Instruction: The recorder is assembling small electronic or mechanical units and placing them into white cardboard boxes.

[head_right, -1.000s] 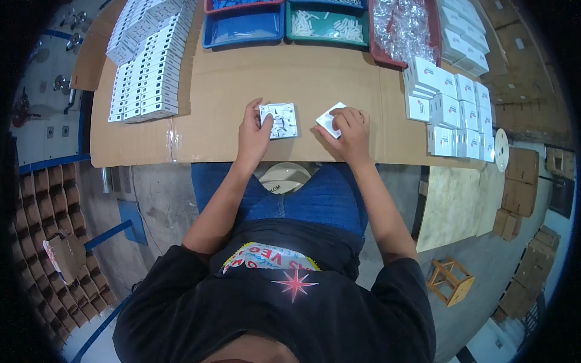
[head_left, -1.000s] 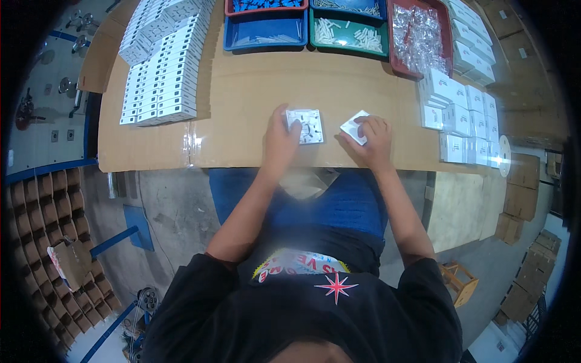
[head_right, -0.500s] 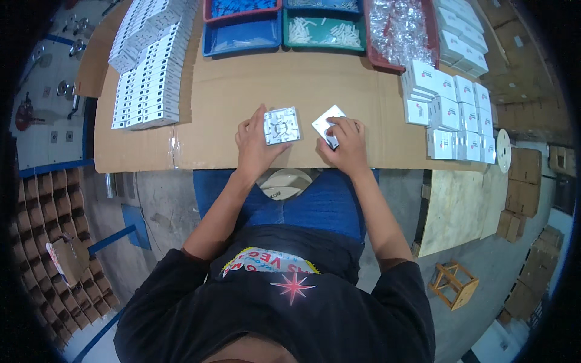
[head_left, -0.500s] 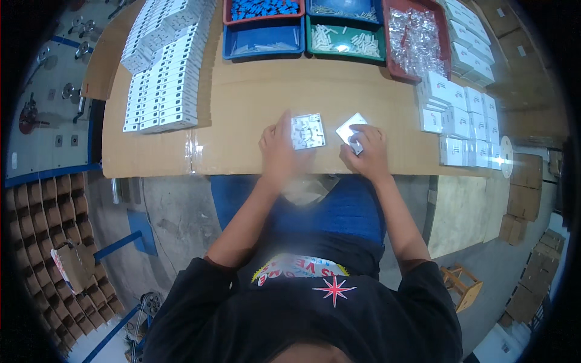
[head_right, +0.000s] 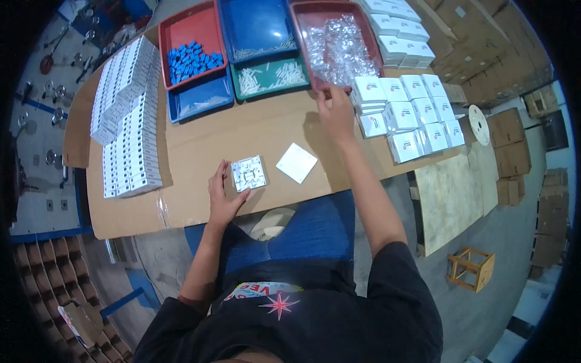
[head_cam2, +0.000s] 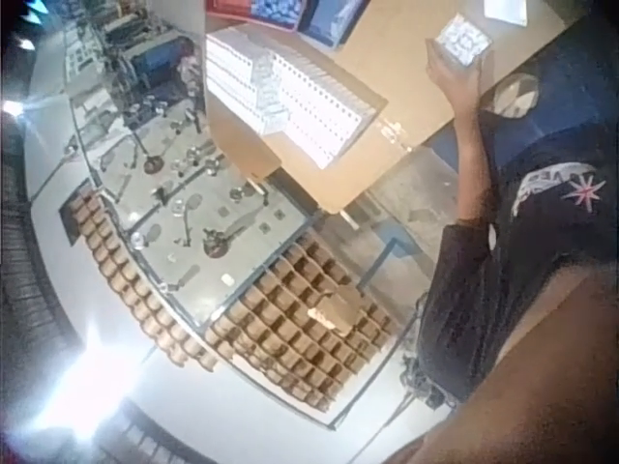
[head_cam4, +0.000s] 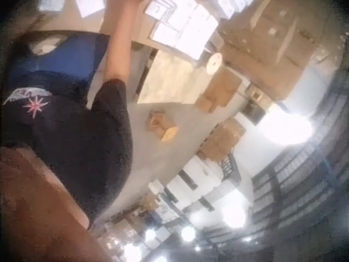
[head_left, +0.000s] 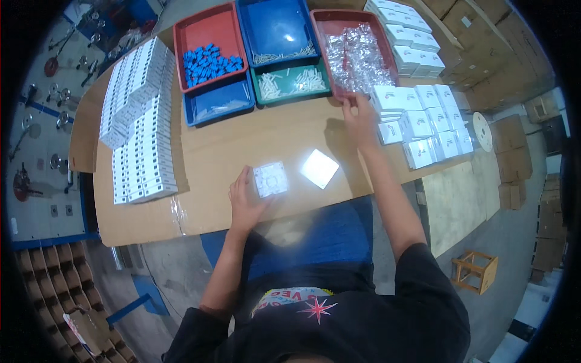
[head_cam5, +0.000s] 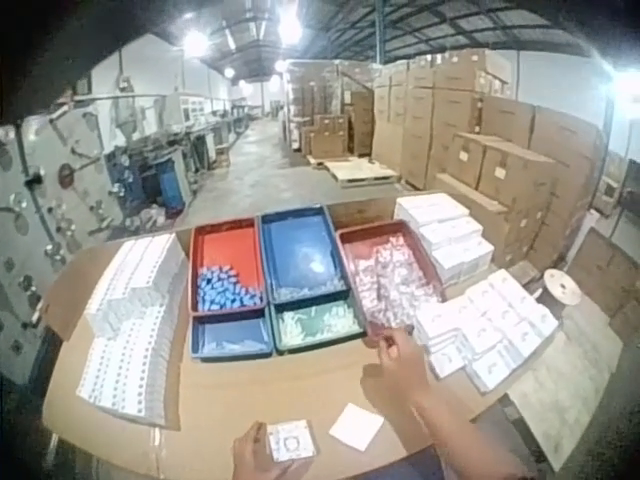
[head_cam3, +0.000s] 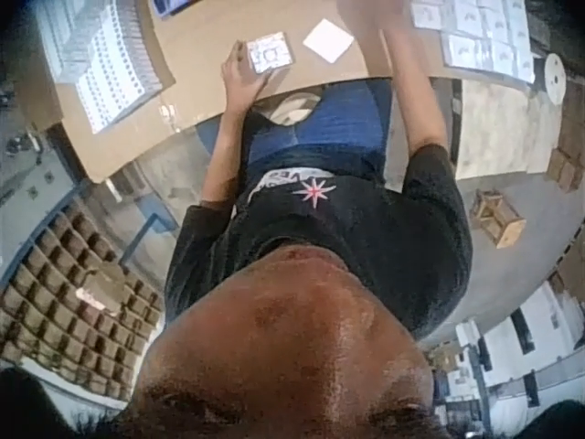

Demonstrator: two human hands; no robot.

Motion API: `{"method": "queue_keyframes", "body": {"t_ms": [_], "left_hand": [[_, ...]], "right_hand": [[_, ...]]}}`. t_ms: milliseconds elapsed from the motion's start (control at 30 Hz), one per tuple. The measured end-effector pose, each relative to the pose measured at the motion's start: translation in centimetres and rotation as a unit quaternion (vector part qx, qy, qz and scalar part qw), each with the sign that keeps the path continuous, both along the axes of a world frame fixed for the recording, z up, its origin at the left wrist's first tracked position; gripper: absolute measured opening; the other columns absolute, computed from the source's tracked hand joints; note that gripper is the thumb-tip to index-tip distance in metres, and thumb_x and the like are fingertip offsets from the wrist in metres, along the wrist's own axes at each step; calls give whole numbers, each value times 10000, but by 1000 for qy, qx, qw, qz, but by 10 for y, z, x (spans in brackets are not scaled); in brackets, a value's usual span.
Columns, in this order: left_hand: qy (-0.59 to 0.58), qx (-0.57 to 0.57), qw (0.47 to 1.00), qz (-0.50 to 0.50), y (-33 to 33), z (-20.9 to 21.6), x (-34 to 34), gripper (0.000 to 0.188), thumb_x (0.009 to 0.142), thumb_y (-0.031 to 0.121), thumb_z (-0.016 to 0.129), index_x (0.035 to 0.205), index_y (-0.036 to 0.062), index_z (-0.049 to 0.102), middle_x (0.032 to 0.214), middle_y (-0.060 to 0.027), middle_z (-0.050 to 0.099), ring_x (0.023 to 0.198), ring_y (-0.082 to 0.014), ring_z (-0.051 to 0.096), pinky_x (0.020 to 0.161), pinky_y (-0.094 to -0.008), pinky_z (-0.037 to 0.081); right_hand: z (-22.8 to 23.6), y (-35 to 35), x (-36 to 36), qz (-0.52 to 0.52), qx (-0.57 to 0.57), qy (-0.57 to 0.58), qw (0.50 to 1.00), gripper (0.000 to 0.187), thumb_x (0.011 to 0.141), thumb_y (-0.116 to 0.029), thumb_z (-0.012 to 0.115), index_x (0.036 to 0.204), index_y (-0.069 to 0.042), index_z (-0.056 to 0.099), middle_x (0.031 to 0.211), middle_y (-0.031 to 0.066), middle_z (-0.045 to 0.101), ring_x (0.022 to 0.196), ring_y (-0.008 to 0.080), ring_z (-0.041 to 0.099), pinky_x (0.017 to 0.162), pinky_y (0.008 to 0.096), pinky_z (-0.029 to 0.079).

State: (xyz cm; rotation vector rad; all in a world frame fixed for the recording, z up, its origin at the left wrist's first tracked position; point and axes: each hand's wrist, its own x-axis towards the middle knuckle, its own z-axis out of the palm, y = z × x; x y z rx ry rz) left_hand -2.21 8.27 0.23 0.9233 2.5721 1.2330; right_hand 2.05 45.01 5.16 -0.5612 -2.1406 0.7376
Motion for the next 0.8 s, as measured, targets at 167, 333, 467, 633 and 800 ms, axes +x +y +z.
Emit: {"method": "queue_keyframes", "body": {"t_ms": [167, 333, 467, 633, 800], "left_hand": [[5, 34, 999, 18, 1, -15, -4, 889, 743, 270, 884, 1493, 53, 458, 1374, -143, 570, 1203, -319, 521, 1082, -453, 396], [8, 36, 999, 24, 4, -15, -1, 884, 745, 279, 882, 1489, 52, 463, 1352, -133, 594, 1213, -307, 531, 1079, -450, 387], [4, 26, 999, 32, 0, -18, -1, 884, 747, 296, 875, 1486, 41, 463, 1347, -134, 599, 1208, -313, 531, 1075, -461, 381], [22, 15, 999, 29, 1, -21, -2, 876, 746, 292, 876, 1472, 21, 468, 1371, -153, 592, 1247, -341, 521, 1086, -471, 378], [39, 9, 999, 22, 3, -15, -2, 825, 782, 176, 848, 1488, 20, 452, 1368, -152, 595, 1204, -303, 540, 1079, -432, 417]], "right_hand": [[5, 76, -64, -33, -43, -74, 996, 224, 949, -188, 644, 1075, -13, 707, 993, 206, 737, 921, 397, 711, 806, 468, 551], [-23, 119, -108, -108, -79, -119, 984, 328, 919, -311, 690, 1083, -30, 732, 1036, 207, 746, 995, 411, 705, 865, 478, 549], [-23, 118, -124, -126, -106, -169, 972, 406, 885, -391, 728, 1067, -29, 730, 1044, 202, 747, 1013, 408, 704, 867, 481, 549], [-30, 123, -134, -156, -128, -166, 965, 342, 877, -358, 748, 1019, -47, 731, 1026, 183, 751, 994, 396, 708, 839, 467, 551], [-44, 139, -136, -125, -165, -98, 973, 264, 848, -285, 774, 979, -58, 742, 961, 156, 758, 910, 361, 719, 809, 432, 549]]}}
